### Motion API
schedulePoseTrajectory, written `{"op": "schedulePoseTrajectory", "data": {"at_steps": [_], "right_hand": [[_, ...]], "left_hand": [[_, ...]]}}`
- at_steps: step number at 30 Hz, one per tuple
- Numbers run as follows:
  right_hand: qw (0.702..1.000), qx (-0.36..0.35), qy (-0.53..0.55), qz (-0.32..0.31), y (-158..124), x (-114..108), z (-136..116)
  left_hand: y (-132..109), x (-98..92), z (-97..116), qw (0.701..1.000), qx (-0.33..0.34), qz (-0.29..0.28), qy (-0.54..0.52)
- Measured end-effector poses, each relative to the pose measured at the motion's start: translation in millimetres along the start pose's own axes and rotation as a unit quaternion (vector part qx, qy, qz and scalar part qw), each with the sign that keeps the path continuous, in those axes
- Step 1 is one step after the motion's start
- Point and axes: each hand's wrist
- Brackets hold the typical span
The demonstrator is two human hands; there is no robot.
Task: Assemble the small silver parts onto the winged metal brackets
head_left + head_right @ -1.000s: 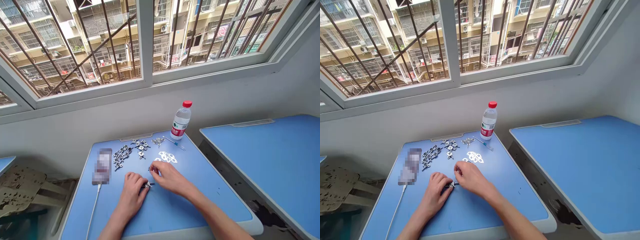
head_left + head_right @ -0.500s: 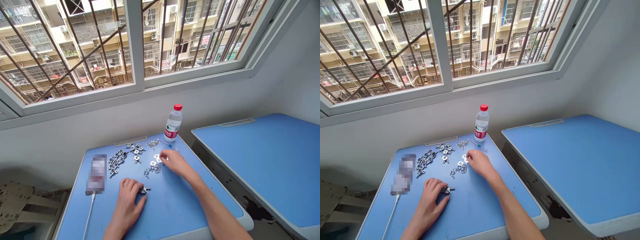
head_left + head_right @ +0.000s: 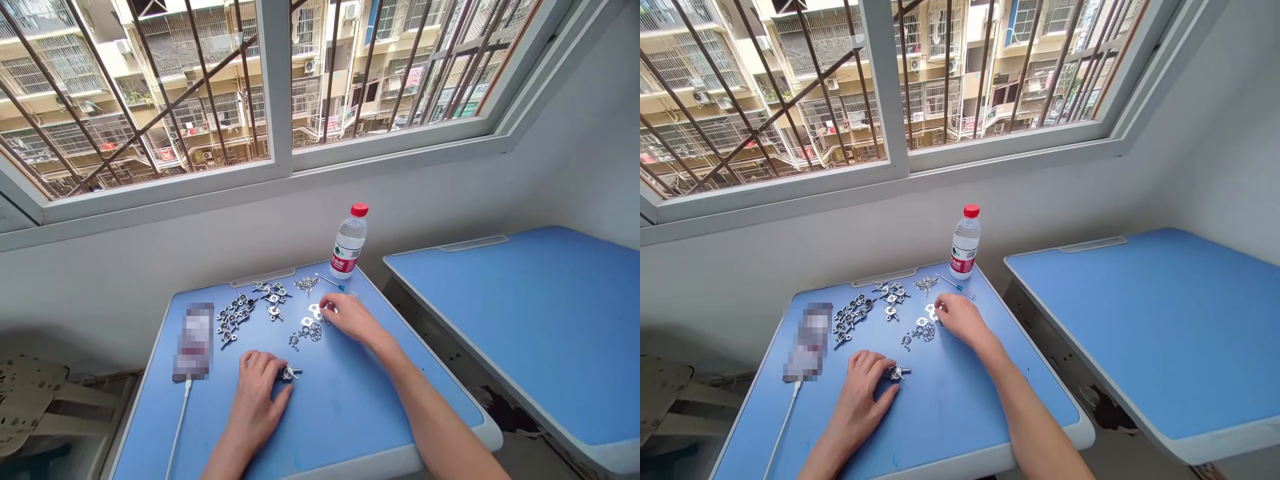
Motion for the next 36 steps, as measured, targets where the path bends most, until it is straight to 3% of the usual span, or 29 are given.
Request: {"op": "schedulePoseTrajectory", "data": {"at_steps": [5, 14, 28, 36], "right_hand": [[1.000, -0.001, 0.007, 0.004, 0.2, -1.5, -1.3], [0.994, -0.064, 0.001, -0.094, -11.2, 0.8, -11.2], [0.991, -0.078, -0.018, -0.109, -18.0, 5.1, -21.7], [0.993, -0.064, 0.032, -0.099, -18.6, 1.9, -18.4]], "left_hand": [[-0.9, 1.5, -0.8, 1.000, -0.003, -0.006, 0.001], [-0.9, 1.6, -2.1, 0.999, -0.014, -0.031, 0.000], [2.5, 3.9, -1.6, 1.000, 0.013, -0.020, 0.012], [2.0, 3.2, -1.5, 1.000, 0.016, -0.024, 0.002]]}}
Point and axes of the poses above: each hand's wrist, its own y-axis towards the middle knuckle, its own x-axis out of the palm, z = x × y, and after that the axes turned 11 degrees about z, right-handed
